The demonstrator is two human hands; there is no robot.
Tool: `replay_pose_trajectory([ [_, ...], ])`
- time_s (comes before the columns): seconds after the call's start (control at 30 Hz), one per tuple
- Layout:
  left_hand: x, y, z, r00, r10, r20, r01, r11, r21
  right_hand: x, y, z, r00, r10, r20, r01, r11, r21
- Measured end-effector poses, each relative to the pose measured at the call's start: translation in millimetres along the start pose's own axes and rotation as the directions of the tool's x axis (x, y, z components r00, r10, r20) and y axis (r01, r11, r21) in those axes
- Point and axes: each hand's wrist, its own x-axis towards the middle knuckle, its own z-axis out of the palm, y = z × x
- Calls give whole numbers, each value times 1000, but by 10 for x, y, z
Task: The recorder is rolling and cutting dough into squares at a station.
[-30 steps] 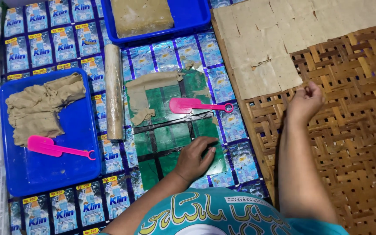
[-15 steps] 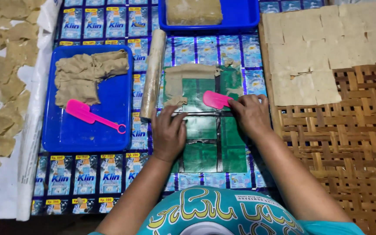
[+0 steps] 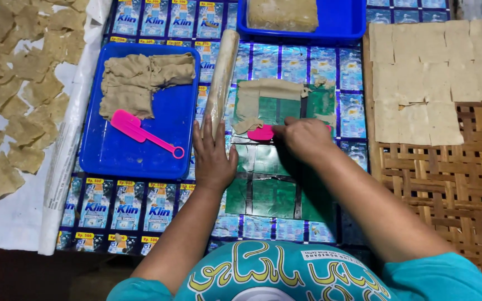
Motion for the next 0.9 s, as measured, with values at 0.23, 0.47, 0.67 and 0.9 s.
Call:
replay_pose_trajectory([
  [0.23,9,-24,-6,1000,-14,5,14,1000,1,309,-32,642,955,268,125,-295,846,444],
  [0.47,29,-19,-23,996,-36,81,39,999,-36,239,380,1031,827,401,393,-551,447,705],
  [0.67,25,-20,-86,987,23,158,-22,1000,-8,-27,744,535,774,495,394,-617,452,644],
  [0.9,294,215,-132,952,218,217,-147,941,-304,-108,1408,613,728,484,486,-680,598,423],
])
